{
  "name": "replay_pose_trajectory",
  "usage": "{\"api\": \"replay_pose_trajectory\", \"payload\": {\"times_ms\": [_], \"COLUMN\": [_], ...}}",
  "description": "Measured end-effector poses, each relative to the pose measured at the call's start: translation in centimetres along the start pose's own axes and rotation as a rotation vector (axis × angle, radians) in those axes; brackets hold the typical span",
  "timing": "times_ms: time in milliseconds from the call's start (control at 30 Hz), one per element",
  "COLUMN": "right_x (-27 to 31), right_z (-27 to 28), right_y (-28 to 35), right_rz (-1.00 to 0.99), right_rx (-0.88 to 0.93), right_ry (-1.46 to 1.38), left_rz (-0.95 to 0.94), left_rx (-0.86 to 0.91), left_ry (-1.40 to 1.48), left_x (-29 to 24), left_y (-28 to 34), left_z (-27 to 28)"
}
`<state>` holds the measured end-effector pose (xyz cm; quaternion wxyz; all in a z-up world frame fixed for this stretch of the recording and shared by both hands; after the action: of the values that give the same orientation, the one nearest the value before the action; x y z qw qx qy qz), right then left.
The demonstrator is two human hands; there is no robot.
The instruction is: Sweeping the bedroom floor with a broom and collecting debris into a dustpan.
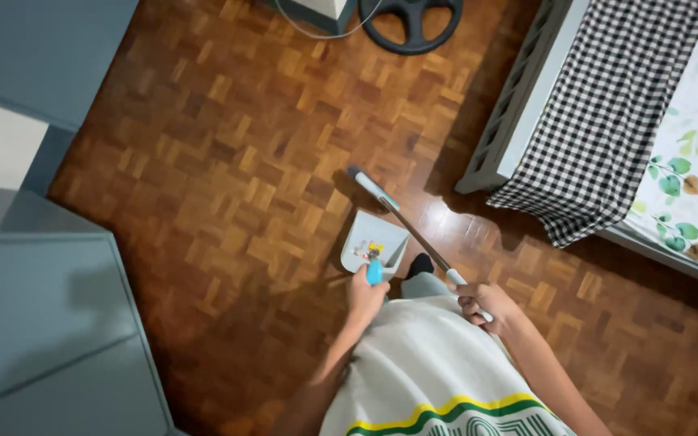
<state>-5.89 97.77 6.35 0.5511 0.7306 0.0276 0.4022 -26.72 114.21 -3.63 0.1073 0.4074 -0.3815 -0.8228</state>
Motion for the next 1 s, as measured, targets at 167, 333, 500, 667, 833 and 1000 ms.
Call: {"api": "replay_pose_trajectory", "payload": {"times_ms": [167, 333, 500, 667, 833, 1000], "right_x": [-0.1, 4.6, 13.2, 21.3, 28.9, 32.7], "right_z": [-1.2, -1.6, 0.1, 3.5, 4.8, 3.7], "right_y": [-6.9, -14.7, -26.1, -39.1, -40.8, -35.6], "right_rz": [0.155, 0.226, 0.301, 0.278, 0.227, 0.054], "right_rx": [-0.024, -0.089, -0.112, -0.102, -0.113, 0.024], "right_ry": [0.420, 0.349, 0.469, 0.785, 0.924, 1.038], "left_rz": [-0.075, -0.165, -0.125, -0.099, -0.098, -0.021], "left_rx": [-0.047, -0.047, -0.121, -0.194, -0.146, 0.013], "left_ry": [-0.087, -0.052, -0.107, -0.113, -0.177, -0.315], "left_x": [-3.0, -8.6, -14.0, -21.2, -30.3, -37.6], "left_y": [-3.8, -6.4, -10.2, -15.7, -20.4, -23.8], "left_z": [1.1, 1.5, -0.9, -4.8, -10.5, -15.2]}}
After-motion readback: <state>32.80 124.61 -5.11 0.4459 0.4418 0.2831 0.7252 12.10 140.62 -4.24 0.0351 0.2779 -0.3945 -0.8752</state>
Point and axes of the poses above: each hand's wrist, its own y-axis away from the middle knuckle, its own z-axis out of the back of the hand, x = y × z, the point moved 7 cm from there along -y, towards the middle knuckle, and after that the axes turned 10 degrees about z, right-handed, at the moved point
